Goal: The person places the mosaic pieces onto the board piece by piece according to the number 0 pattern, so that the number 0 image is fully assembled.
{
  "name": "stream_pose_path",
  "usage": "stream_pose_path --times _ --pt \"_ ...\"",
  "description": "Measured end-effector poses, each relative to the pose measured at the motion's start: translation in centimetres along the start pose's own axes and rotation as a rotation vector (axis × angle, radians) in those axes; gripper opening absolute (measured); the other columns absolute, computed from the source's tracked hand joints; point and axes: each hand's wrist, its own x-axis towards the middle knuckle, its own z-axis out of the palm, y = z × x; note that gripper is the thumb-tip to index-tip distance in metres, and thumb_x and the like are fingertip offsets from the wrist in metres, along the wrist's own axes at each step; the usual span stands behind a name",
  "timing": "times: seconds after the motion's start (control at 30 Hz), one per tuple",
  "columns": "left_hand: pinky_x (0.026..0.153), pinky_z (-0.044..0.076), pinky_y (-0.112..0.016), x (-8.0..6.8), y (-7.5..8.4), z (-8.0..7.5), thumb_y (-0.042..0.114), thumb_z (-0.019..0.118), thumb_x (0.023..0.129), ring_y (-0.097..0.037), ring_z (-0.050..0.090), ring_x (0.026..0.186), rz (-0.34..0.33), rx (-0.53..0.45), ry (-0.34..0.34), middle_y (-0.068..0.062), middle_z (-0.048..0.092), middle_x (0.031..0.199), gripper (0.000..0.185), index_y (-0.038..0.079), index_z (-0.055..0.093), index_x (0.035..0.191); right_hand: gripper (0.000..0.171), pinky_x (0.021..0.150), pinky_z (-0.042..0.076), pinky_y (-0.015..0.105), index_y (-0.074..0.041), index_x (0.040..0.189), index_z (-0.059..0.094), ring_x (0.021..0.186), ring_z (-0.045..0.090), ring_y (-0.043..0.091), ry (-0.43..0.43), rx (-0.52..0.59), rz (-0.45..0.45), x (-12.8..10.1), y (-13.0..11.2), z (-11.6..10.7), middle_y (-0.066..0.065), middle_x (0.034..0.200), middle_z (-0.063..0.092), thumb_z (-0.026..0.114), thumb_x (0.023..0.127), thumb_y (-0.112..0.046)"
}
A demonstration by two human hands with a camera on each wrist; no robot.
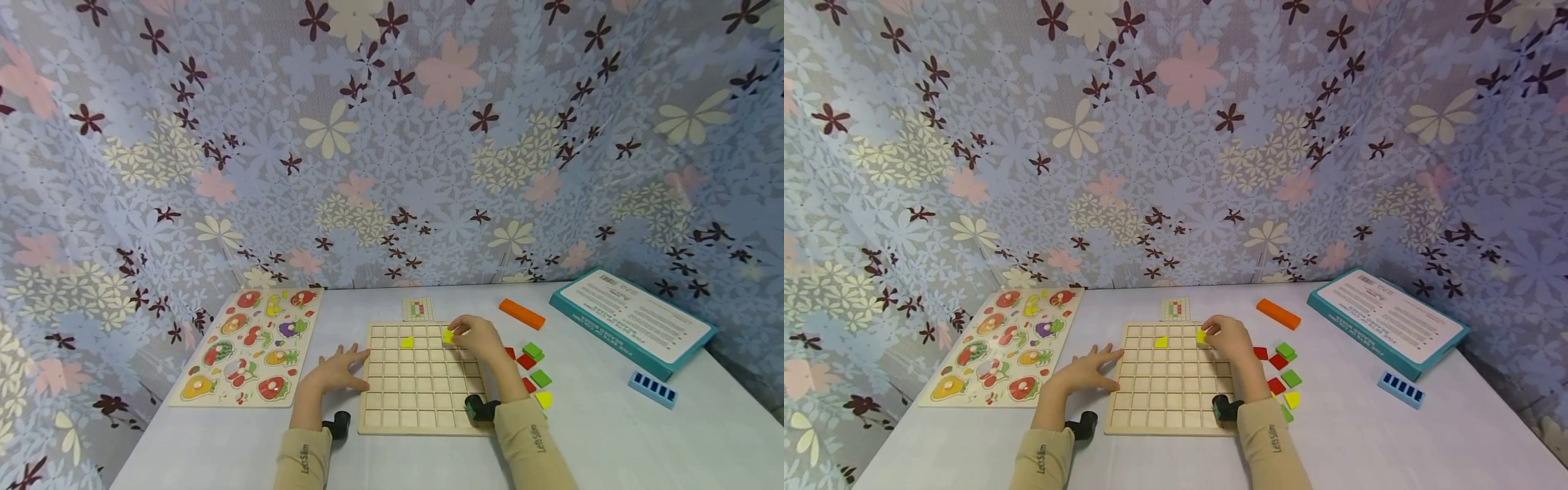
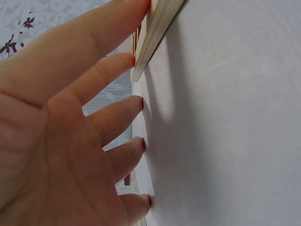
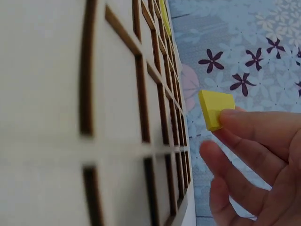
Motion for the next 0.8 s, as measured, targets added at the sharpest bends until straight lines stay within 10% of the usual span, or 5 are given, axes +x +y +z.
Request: stream_pose_path --times 0.8 --pt "0.104 -0.005 -0.068 0.2 -0.4 0.2 0.023 0.076 0.073 -0.043 0.008 0.138 0.005 0.0 0.004 -0.02 0.027 0.148 0.071 0.011 0.046 0.137 0.009 0.061 0.049 0.032 -0.001 0.087 0.069 0.069 0.056 0.02 0.005 -0.071 0.052 1.5 -1.8 2.4 0.008 0.078 0.064 0.067 0.078 -0.002"
